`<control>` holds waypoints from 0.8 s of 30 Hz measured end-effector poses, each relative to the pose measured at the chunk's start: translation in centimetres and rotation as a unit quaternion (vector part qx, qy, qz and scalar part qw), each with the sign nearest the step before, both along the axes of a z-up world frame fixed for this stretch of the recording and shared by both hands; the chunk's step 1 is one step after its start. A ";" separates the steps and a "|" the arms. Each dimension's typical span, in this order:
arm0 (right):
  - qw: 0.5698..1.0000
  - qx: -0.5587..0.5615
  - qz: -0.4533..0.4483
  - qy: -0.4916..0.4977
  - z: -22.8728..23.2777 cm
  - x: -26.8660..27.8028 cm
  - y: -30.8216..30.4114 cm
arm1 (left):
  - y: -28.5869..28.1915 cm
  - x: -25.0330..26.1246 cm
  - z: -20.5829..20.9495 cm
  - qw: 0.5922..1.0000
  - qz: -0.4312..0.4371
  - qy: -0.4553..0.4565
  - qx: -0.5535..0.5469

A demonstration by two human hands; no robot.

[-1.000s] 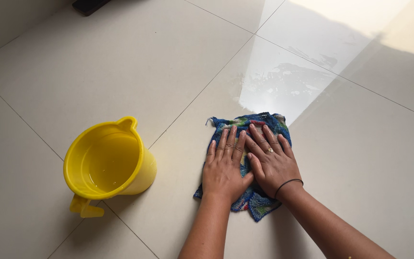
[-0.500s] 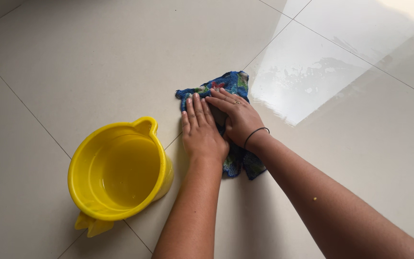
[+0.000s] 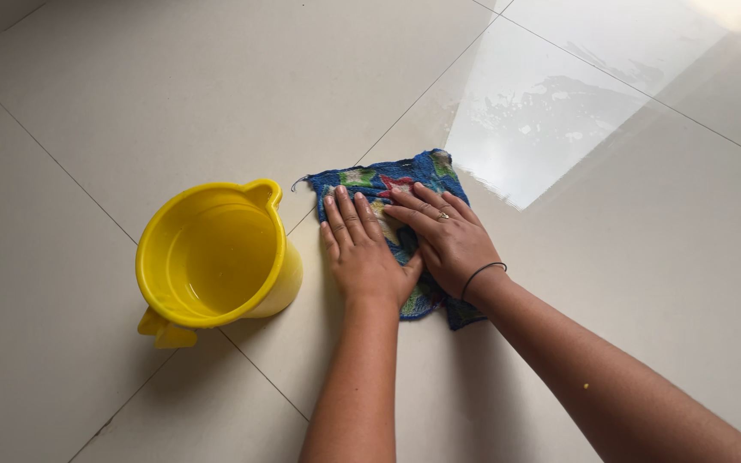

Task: The person sits on a tiled floor and uses a cloth to wipe a wet area. They repeatedly dip the cloth into a yellow bucket, wring it out, and scrub the floor surface with both hands.

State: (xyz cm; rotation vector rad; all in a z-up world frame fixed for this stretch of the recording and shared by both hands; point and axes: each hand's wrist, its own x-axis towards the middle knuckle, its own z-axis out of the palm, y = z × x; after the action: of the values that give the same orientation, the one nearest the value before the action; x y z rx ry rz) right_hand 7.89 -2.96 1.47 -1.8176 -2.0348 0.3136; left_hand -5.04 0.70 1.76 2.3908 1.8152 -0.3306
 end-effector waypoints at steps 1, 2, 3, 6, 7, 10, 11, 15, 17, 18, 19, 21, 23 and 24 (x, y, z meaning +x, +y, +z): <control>1.000 0.002 -0.011 -0.001 0.1 0.9 -1.3 | -0.8 1.0 0.3 1.000 -0.009 -0.001 -0.012; 1.000 0.005 -0.024 -0.004 0.1 2.0 -2.5 | -1.6 2.1 0.6 1.000 -0.019 -0.004 -0.021; 0.999 0.006 -0.035 -0.008 0.1 2.9 -3.9 | -2.7 3.1 0.8 0.999 -0.030 -0.008 -0.025; 0.997 0.008 -0.074 -0.037 0.1 5.5 -8.0 | -6.1 6.0 1.3 0.997 -0.070 -0.018 -0.034; 0.995 0.006 -0.088 -0.054 0.2 6.1 -9.4 | -7.0 7.0 1.4 0.996 -0.084 -0.018 -0.038; 0.989 -0.004 -0.126 -0.076 -0.3 7.1 -10.8 | -8.2 8.3 0.8 0.993 -0.104 -0.051 -0.015; 0.987 -0.010 -0.140 -0.079 -0.5 7.4 -11.0 | -8.3 8.8 0.5 0.992 -0.107 -0.067 -0.003; 0.984 0.004 -0.144 -0.103 -1.0 8.2 -9.7 | -6.4 9.3 -0.3 0.986 -0.140 -0.088 0.003; 0.982 0.004 -0.152 -0.115 -1.2 8.8 -8.3 | -4.7 10.1 -0.3 0.983 -0.150 -0.102 -0.003; 0.981 0.003 -0.154 -0.121 -1.3 9.3 -7.6 | -3.9 10.6 -0.4 0.983 -0.150 -0.107 -0.006; 0.980 0.002 -0.157 -0.126 -1.4 9.9 -6.8 | -3.1 11.1 -0.5 0.982 -0.150 -0.112 -0.010; 0.980 0.001 -0.153 -0.129 -1.8 10.9 -4.6 | -1.2 11.9 -0.9 0.982 -0.147 -0.117 0.003; 0.982 -0.003 -0.141 -0.126 -2.0 12.0 -2.3 | 0.4 12.6 -1.2 0.982 -0.143 -0.117 0.029; 0.981 -0.006 -0.139 -0.135 -2.1 12.4 -1.1 | 1.5 12.7 -1.3 0.983 -0.147 -0.111 0.023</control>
State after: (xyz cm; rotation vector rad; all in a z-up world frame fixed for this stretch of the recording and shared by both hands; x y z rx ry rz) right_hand 20.27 -4.05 -0.64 -2.2212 -1.9094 -0.0009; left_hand 7.71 2.19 0.51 2.6089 1.3928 -0.0438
